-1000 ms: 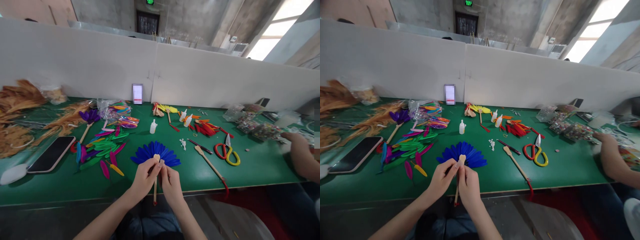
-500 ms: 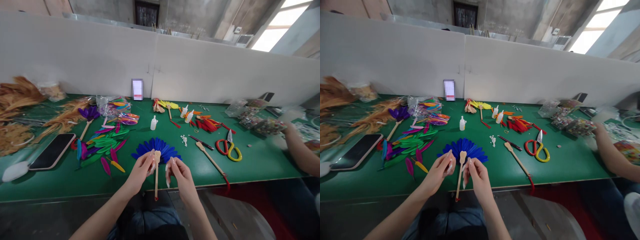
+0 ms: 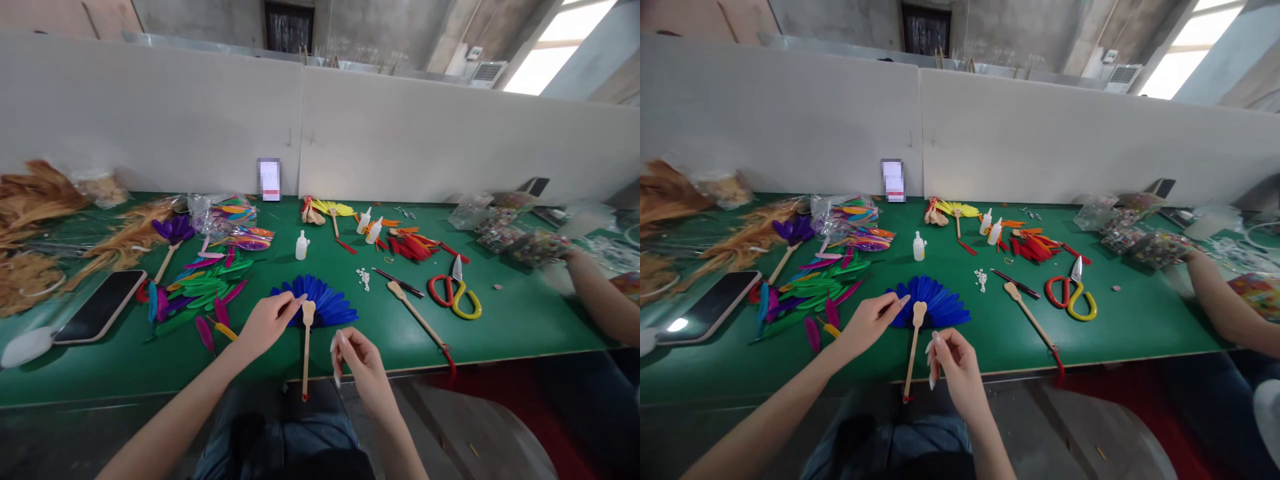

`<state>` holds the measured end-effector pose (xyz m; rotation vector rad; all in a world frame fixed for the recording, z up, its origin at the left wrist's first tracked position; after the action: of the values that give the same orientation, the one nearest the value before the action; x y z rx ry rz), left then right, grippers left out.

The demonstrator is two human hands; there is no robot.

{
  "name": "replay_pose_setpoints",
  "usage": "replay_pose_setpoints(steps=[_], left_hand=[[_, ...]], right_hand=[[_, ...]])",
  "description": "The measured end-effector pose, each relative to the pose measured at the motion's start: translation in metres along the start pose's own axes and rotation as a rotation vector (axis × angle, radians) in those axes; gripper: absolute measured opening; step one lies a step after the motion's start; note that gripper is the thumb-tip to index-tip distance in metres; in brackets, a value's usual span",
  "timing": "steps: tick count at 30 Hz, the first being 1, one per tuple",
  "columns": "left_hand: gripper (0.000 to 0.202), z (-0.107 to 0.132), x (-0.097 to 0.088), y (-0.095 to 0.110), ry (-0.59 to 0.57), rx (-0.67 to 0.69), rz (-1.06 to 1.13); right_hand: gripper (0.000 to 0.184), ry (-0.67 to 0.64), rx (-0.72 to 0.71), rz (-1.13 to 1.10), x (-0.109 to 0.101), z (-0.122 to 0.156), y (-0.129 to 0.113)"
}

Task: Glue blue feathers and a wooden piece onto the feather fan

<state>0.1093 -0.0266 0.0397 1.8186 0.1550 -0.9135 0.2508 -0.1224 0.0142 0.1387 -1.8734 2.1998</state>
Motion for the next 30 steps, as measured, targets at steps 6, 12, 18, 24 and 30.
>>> replay_pose_setpoints(steps=[6,12,18,24,30], left_hand=[[0.034,-0.025,0.000,0.000,-0.093,0.025,-0.329],[0.036,-0.033,-0.006,-0.001,-0.068,0.006,-0.422],[0.035,-0.030,-0.008,-0.008,-0.066,0.005,-0.447],[0.037,-0.028,-0.005,-0.006,-0.107,0.042,-0.452],[0.038,-0.026,0.004,-0.006,-0.132,0.055,-0.450]], right_hand=[[0.040,-0.027,0.034,-0.037,0.003,0.005,0.014],[0.038,-0.060,0.072,-0.063,-0.002,0.010,0.020],[0.035,-0.063,0.063,-0.081,-0.010,0.016,0.021],[0.033,-0.071,0.027,-0.118,-0.010,0.021,0.013],[0.029,-0.112,0.030,-0.172,-0.003,0.019,-0.001]])
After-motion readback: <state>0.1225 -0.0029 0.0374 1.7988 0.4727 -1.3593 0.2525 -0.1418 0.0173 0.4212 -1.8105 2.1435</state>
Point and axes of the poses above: each hand's wrist, its own z-axis away from the middle knuckle, its own x-axis out of the palm, y = z × x, the point moved 7 cm from there along -z, towards the middle knuckle, and after that the axes turned 5 degrees about x, right-handed, at the moved point
